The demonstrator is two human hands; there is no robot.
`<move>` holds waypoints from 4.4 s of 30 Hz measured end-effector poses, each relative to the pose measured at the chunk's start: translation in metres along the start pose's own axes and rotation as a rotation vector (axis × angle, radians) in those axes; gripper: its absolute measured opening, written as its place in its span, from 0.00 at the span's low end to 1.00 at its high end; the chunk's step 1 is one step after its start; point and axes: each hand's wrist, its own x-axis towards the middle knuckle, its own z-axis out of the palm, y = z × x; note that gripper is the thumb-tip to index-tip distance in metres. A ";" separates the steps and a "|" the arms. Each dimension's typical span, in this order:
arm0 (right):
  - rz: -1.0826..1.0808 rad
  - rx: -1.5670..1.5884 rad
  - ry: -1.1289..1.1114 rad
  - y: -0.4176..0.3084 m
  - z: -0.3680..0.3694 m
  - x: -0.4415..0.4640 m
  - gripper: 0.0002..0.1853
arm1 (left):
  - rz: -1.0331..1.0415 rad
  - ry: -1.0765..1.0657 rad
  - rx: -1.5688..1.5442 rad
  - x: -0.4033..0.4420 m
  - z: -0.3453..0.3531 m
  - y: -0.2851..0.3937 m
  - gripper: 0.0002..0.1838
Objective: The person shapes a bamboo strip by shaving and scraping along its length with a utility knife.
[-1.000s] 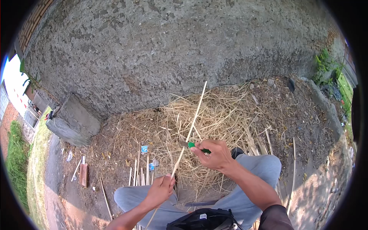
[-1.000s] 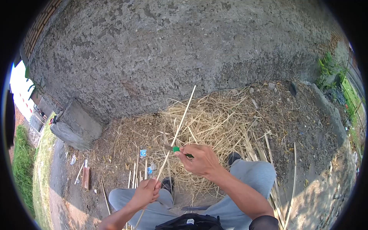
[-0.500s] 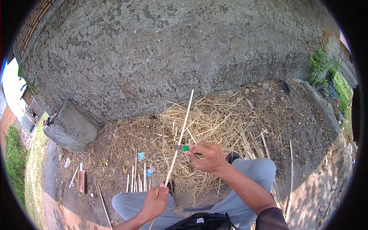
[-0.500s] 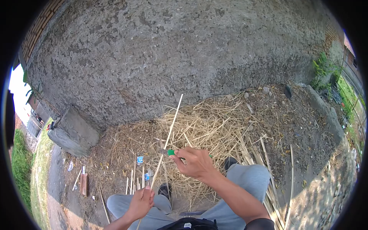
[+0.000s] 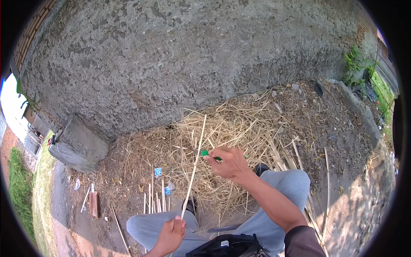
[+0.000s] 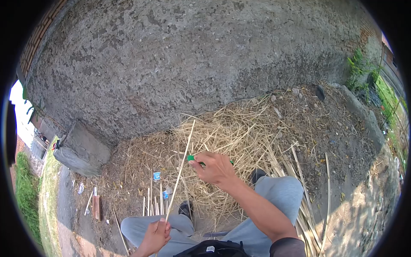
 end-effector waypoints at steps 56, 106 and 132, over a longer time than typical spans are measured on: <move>0.038 -0.236 -0.062 0.002 -0.038 0.027 0.09 | 1.322 1.206 0.866 0.142 -0.057 0.082 0.42; 0.847 0.814 0.042 0.003 -0.019 0.039 0.19 | 0.546 0.364 -0.013 0.143 -0.012 0.032 0.11; 0.068 -0.567 -0.474 -0.015 0.000 -0.013 0.07 | 0.037 -0.174 -0.233 0.111 0.028 0.029 0.12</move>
